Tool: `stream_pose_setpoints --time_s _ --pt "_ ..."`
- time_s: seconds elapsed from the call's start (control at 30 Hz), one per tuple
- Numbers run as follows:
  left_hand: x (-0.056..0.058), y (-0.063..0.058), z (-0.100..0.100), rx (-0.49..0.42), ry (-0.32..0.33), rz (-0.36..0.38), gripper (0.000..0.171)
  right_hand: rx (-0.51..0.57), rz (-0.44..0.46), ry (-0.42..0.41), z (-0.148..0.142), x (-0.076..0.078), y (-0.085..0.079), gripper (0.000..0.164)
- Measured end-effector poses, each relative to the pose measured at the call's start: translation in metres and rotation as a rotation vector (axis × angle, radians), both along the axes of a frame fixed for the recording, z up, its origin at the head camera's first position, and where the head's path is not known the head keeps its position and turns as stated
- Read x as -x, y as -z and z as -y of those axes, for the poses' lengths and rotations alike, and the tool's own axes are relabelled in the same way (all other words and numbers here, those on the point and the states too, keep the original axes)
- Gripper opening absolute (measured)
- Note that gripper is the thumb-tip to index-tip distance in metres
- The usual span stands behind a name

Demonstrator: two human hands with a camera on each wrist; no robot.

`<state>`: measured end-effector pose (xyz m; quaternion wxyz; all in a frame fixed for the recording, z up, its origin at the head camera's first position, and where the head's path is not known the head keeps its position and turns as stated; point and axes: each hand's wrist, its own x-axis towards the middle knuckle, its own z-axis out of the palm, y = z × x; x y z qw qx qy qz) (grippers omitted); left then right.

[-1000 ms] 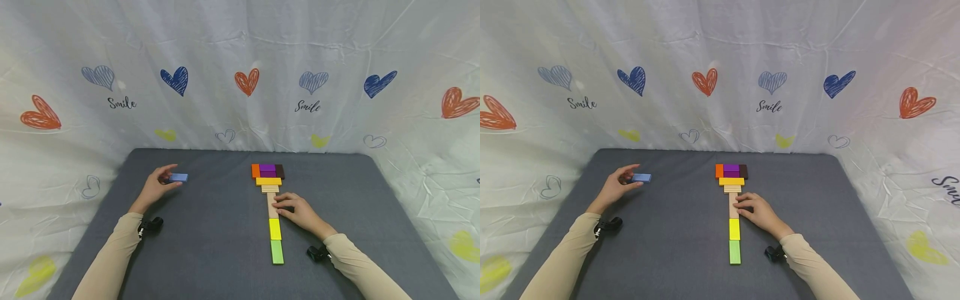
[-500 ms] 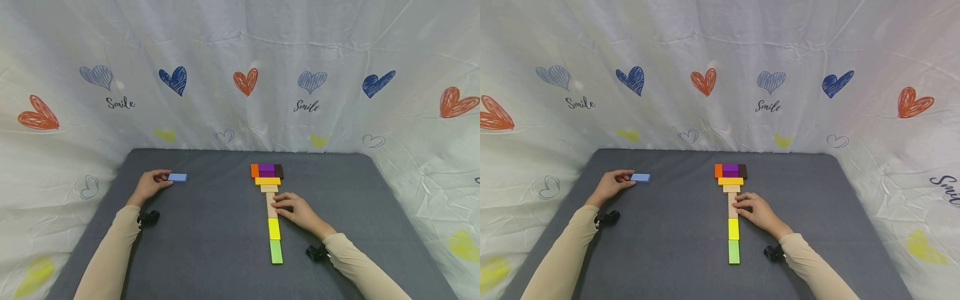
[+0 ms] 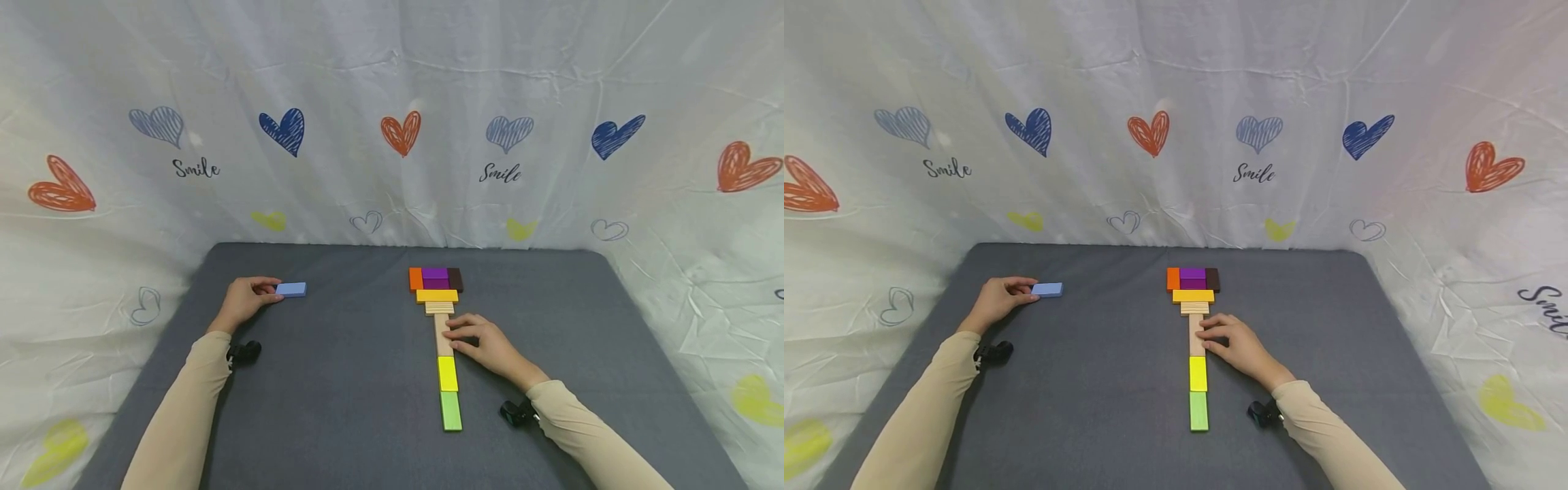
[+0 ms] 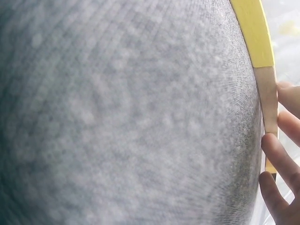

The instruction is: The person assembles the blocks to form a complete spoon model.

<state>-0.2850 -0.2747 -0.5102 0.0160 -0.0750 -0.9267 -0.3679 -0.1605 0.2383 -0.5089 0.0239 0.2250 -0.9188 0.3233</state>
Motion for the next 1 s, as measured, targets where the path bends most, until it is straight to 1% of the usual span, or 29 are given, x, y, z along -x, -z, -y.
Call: stream_pose_setpoints --time_s 0.17,0.27,0.37,0.53,0.73,0.87,1.0 --pt "0.002 -0.002 -0.014 -0.036 0.005 -0.009 0.036 0.010 -0.014 -0.001 -0.001 0.000 0.002 0.027" --pt "0.004 -0.003 -0.028 -0.064 0.017 -0.019 0.037 0.007 -0.009 0.002 -0.001 0.001 0.002 0.027" --pt "0.009 -0.005 -0.047 -0.095 0.037 -0.037 0.037 0.002 -0.004 0.000 -0.001 0.001 0.002 0.027" --pt "0.022 -0.010 -0.085 -0.141 0.073 -0.063 0.036 0.000 0.008 0.000 -0.002 0.001 0.002 0.027" --pt "0.041 -0.013 -0.141 -0.173 0.116 -0.117 0.032 -0.002 0.014 0.004 -0.002 0.001 0.002 0.026" --pt "0.050 -0.015 -0.179 -0.161 0.135 -0.149 0.032 0.005 0.011 0.000 -0.002 0.001 0.002 0.026" --pt "0.055 -0.018 -0.215 -0.119 0.123 -0.147 0.032 0.000 0.025 0.002 -0.002 0.002 0.001 0.027"
